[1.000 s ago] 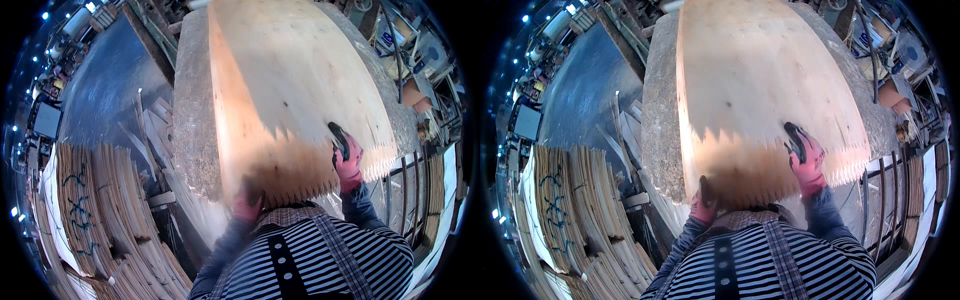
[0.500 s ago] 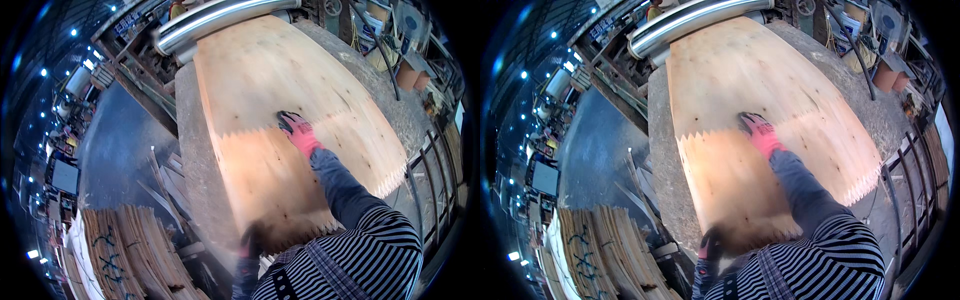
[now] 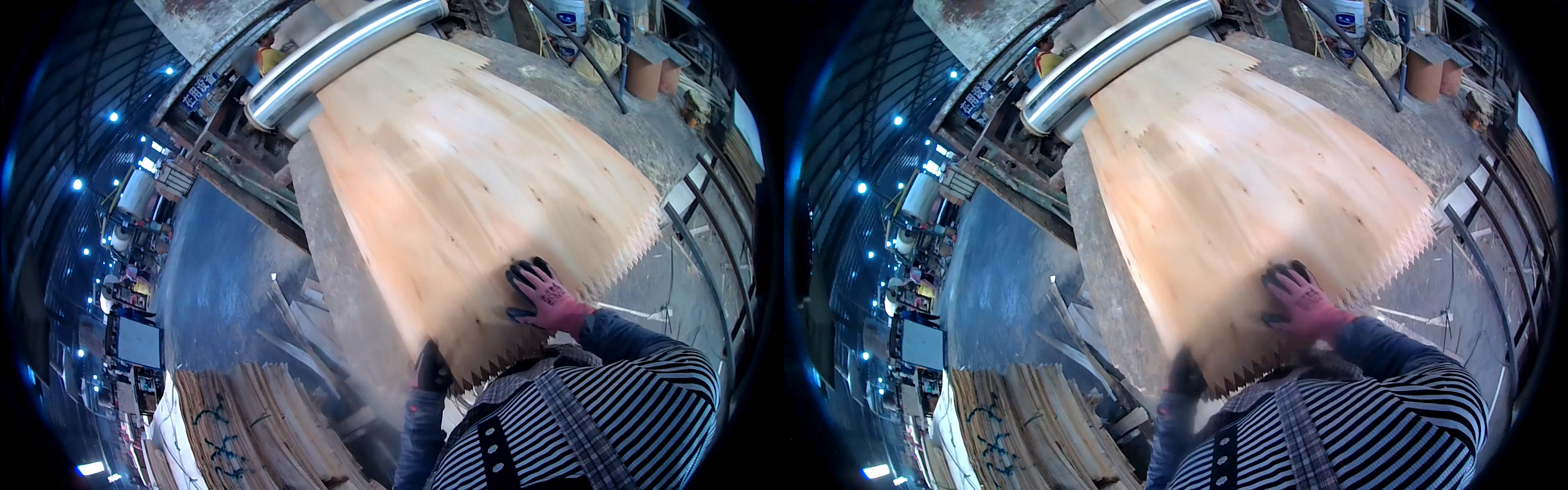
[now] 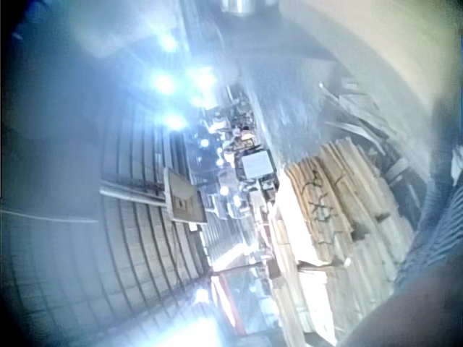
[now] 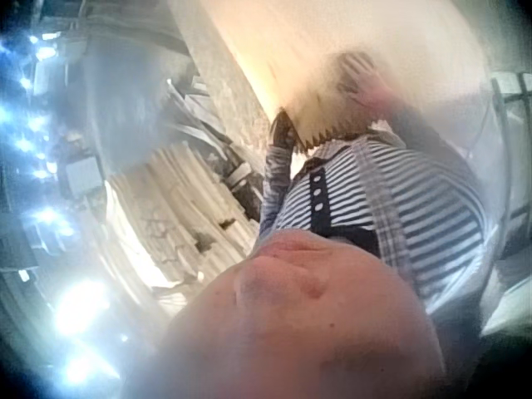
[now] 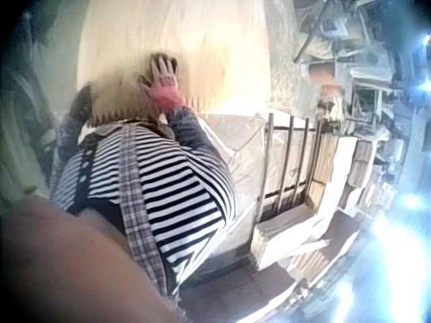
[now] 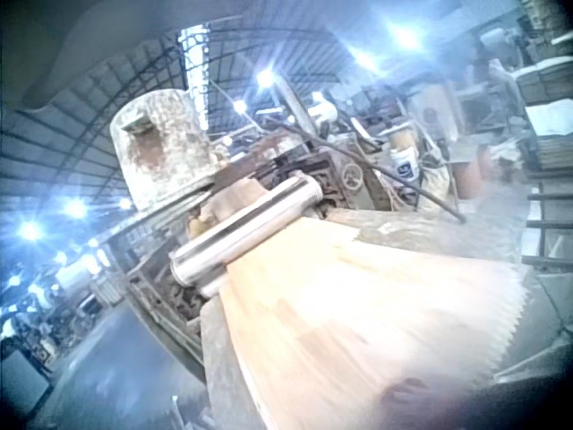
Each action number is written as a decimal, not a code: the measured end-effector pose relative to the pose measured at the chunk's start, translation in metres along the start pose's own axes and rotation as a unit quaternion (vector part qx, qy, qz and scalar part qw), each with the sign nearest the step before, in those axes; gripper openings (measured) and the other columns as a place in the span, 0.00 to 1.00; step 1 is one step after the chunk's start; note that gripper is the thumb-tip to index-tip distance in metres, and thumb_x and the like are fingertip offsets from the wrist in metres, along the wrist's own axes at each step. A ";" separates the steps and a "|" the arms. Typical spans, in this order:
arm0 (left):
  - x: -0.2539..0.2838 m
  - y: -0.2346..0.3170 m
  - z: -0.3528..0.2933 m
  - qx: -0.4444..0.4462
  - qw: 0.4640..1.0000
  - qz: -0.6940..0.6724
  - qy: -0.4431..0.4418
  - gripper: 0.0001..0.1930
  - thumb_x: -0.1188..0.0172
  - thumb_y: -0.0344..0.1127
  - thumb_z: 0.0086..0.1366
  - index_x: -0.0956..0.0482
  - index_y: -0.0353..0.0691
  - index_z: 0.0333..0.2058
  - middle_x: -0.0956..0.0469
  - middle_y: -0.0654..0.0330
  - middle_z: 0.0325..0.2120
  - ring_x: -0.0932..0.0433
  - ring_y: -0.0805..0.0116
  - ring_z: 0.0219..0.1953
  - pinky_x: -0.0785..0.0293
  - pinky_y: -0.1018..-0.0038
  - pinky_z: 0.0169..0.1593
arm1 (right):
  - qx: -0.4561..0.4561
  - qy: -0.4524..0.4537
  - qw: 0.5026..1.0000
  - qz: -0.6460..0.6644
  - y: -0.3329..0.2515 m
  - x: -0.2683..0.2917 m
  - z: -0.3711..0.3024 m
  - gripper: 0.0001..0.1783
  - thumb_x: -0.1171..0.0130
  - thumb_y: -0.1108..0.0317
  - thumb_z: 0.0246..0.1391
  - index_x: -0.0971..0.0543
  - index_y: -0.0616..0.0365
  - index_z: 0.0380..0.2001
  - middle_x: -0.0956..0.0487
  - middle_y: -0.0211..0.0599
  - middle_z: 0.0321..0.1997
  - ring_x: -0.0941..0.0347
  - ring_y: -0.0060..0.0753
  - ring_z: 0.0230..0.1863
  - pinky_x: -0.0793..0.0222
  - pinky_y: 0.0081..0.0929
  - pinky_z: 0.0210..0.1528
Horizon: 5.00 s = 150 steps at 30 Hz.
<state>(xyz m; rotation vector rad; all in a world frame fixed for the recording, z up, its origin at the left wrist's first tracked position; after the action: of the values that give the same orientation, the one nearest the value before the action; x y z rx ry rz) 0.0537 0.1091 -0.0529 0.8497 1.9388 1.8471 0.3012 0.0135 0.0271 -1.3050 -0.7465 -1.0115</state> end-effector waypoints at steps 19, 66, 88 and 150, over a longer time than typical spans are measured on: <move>0.012 -0.006 -0.033 -0.153 0.873 0.447 0.121 0.28 0.51 0.39 0.58 0.48 0.31 0.53 0.40 0.49 0.49 0.41 0.59 0.52 0.43 0.66 0.52 | 0.069 0.139 0.987 0.034 -0.031 0.064 -0.019 0.29 0.44 0.59 0.35 0.33 0.57 0.45 0.33 0.43 0.47 0.38 0.44 0.48 0.44 0.40 0.51; -0.005 0.137 -0.012 -0.113 0.964 -0.217 0.099 0.16 0.57 0.30 0.58 0.37 0.29 0.45 0.32 0.50 0.41 0.31 0.60 0.43 0.34 0.70 0.45 | 0.121 0.020 0.992 0.005 -0.048 0.005 -0.046 0.36 0.43 0.50 0.33 0.35 0.58 0.47 0.37 0.48 0.49 0.43 0.51 0.52 0.51 0.44 0.56; 0.029 0.004 -0.016 0.125 0.980 0.075 0.135 0.20 0.55 0.43 0.60 0.34 0.32 0.44 0.30 0.50 0.40 0.33 0.65 0.45 0.37 0.72 0.46 | -0.007 0.204 0.979 -0.025 0.036 -0.035 0.207 0.28 0.51 0.55 0.44 0.36 0.56 0.48 0.36 0.41 0.50 0.45 0.41 0.54 0.58 0.40 0.58; 0.043 0.076 -0.016 0.030 0.982 0.112 0.152 0.15 0.50 0.32 0.56 0.30 0.31 0.42 0.27 0.60 0.35 0.30 0.75 0.37 0.36 0.80 0.42 | 0.157 -0.096 0.982 0.032 -0.029 -0.019 -0.008 0.40 0.43 0.46 0.34 0.37 0.62 0.48 0.42 0.49 0.54 0.52 0.50 0.58 0.64 0.48 0.59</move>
<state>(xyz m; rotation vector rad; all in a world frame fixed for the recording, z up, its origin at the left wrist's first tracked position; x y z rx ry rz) 0.0249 0.1217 0.0300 0.8777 2.1664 2.1669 0.2662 0.0099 0.0210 -1.1524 -0.9627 -0.6877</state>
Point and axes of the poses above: each hand's wrist, its own z-axis towards the middle knuckle, its own x-axis out of the back of the hand, y = z × x, the point moved 6 cm from there along z, towards the middle knuckle
